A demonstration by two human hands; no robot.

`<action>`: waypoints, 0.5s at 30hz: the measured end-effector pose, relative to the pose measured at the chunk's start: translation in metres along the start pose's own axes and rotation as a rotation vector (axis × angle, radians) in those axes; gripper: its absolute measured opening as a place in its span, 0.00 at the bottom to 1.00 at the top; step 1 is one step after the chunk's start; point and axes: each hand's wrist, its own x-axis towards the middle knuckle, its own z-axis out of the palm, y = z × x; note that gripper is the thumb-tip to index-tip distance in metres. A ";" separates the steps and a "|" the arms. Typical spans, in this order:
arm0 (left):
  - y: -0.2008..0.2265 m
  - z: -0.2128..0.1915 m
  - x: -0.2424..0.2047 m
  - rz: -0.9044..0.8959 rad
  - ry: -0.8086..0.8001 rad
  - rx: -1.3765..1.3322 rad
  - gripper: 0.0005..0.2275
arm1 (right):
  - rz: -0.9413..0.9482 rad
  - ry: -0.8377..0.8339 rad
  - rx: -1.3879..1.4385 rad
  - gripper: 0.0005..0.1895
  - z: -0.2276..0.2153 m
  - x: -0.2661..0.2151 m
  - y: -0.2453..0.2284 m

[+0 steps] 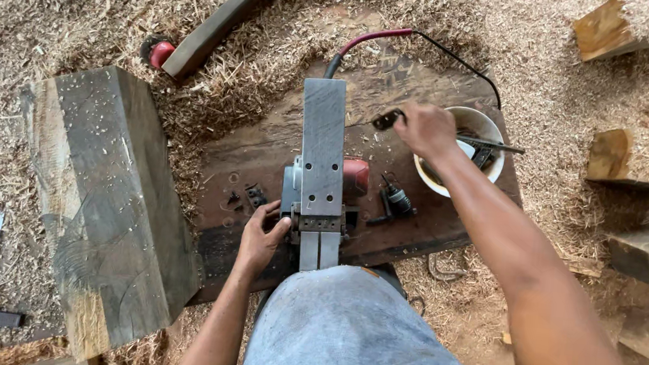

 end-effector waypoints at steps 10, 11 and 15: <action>0.094 0.015 -0.038 0.600 0.049 0.434 0.16 | -0.008 -0.604 0.741 0.10 -0.084 -0.122 -0.083; 0.104 0.018 -0.041 0.511 -0.122 0.403 0.18 | -0.158 -0.574 0.696 0.10 -0.085 -0.128 -0.099; 0.126 0.029 -0.042 0.277 -0.391 0.339 0.20 | -0.141 -0.467 0.609 0.16 -0.086 -0.134 -0.144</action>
